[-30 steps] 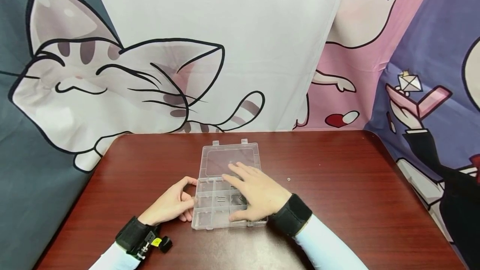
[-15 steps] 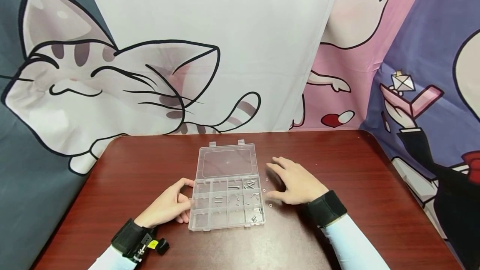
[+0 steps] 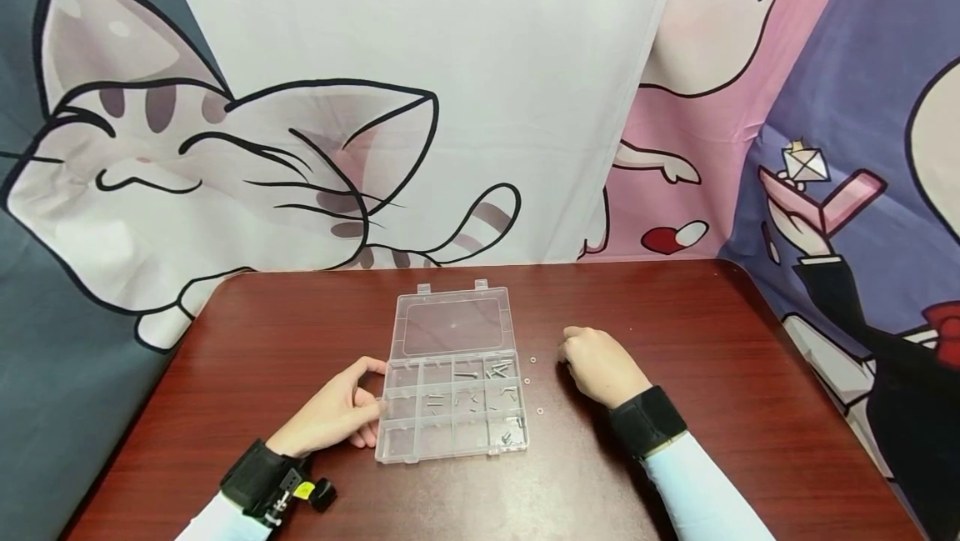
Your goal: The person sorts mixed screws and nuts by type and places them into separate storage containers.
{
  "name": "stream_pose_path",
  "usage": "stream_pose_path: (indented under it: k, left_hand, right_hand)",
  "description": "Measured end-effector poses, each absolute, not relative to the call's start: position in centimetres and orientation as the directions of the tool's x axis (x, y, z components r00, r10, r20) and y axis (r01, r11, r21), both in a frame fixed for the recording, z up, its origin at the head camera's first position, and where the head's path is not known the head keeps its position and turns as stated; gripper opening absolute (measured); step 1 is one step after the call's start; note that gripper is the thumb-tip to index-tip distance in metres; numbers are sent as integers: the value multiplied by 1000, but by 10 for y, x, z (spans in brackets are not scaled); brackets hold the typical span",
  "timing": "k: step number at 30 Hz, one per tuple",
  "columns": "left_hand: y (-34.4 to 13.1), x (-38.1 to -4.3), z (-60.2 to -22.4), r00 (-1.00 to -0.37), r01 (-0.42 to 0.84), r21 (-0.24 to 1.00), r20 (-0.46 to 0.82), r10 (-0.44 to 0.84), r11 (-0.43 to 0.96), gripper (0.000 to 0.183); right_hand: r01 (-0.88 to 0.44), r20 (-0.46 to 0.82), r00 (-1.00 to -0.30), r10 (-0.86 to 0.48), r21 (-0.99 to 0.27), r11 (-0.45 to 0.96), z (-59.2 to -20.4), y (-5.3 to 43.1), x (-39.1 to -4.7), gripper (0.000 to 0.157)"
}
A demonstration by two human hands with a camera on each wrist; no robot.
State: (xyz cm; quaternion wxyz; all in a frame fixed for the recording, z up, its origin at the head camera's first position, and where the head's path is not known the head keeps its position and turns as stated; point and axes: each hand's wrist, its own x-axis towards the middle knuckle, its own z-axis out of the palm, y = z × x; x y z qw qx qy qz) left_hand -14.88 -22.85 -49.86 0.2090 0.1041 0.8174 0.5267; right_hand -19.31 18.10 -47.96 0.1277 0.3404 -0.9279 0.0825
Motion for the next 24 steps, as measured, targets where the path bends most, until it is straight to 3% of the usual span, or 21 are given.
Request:
stream_pose_path:
  k: [8,24]
  left_hand:
    - [-229,-148,-498,-895,-55,904,-234,380,425,56]
    - [-228,-150,-498,-892,-51,900,-237,385,434,55]
  right_hand:
    - [-590,299,-779,-551,-56,805,-482,173,-195,22]
    - [-512,235,-850,-471,-163,843,-483,171,-194,21]
